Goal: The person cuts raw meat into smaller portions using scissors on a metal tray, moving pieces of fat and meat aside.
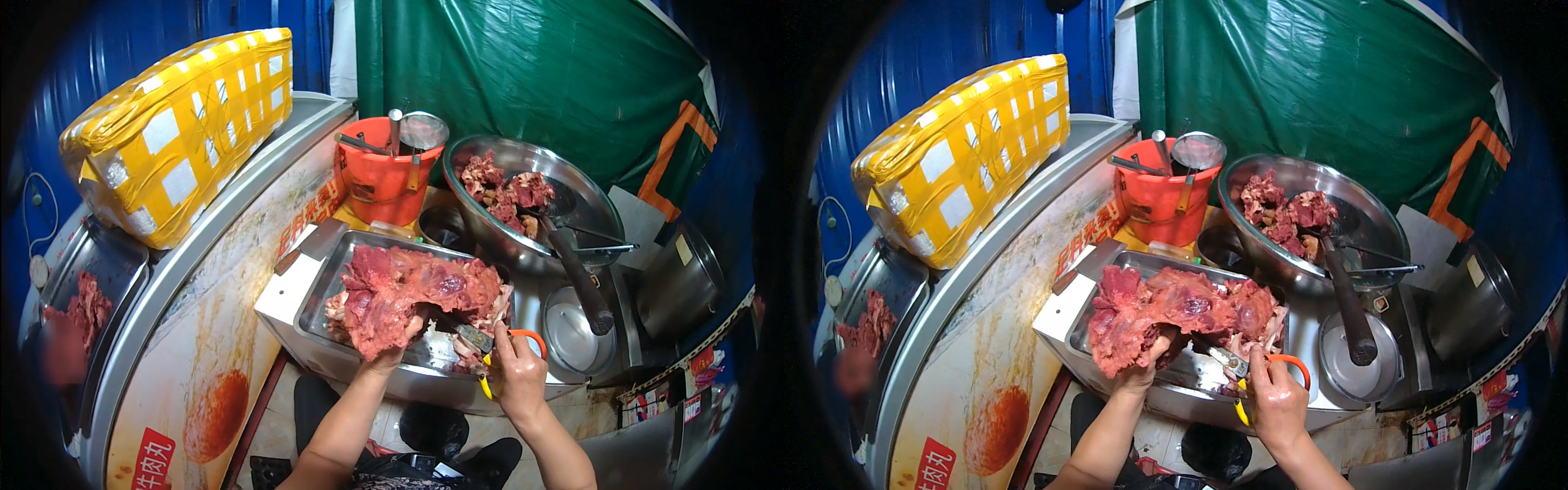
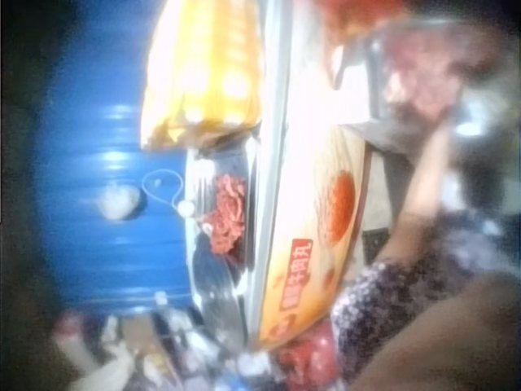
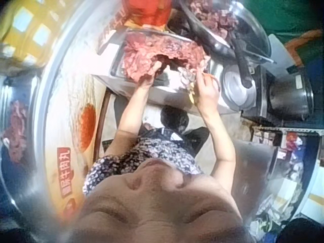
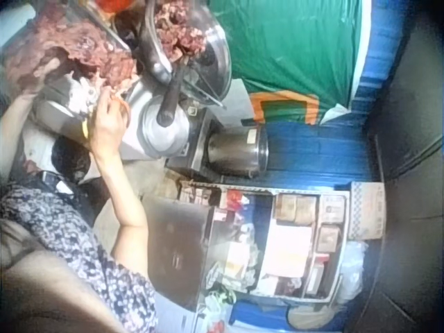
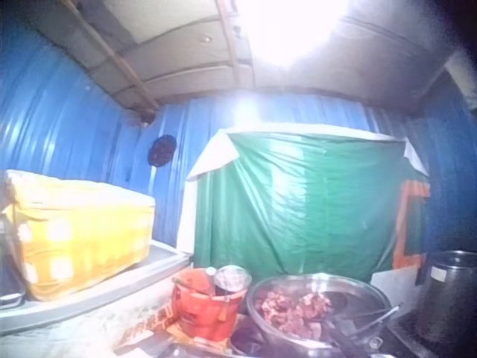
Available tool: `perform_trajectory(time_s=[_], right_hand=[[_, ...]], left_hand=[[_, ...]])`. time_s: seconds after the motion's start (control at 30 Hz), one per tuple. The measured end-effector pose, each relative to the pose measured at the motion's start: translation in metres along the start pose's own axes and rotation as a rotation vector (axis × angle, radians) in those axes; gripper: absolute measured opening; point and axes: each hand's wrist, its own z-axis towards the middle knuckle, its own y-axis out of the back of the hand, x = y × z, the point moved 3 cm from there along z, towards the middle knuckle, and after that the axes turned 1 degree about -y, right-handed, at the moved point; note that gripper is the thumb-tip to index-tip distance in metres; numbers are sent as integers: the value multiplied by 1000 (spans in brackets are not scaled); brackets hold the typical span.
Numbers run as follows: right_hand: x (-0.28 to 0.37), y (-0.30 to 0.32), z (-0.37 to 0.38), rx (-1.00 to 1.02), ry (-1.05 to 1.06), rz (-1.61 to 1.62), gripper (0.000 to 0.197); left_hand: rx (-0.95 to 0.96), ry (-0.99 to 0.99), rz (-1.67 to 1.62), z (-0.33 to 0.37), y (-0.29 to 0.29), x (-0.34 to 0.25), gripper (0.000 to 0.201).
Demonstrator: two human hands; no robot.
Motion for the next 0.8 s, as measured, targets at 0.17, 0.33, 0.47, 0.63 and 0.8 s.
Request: perform_trajectory(time_s=[0.17, 0.33, 0.47, 0.63, 0.8], right_hand=[[6, -7, 0, 41, -29, 12, 58], [9, -7, 1, 57, -24, 14, 60], [10, -7, 2, 69, -36, 29, 63], [8, -9, -1, 21, -23, 102, 66], [13, 1, 4, 51, -55, 159, 70]], left_hand=[[-91, -190, 163, 2, 4, 14, 34], [-138, -165, 18, -1, 6, 16, 34], [-142, -181, 173, 5, 7, -1, 41], [-85, -198, 333, 8, 3, -45, 43], [54, -181, 297, -2, 1, -27, 52]])
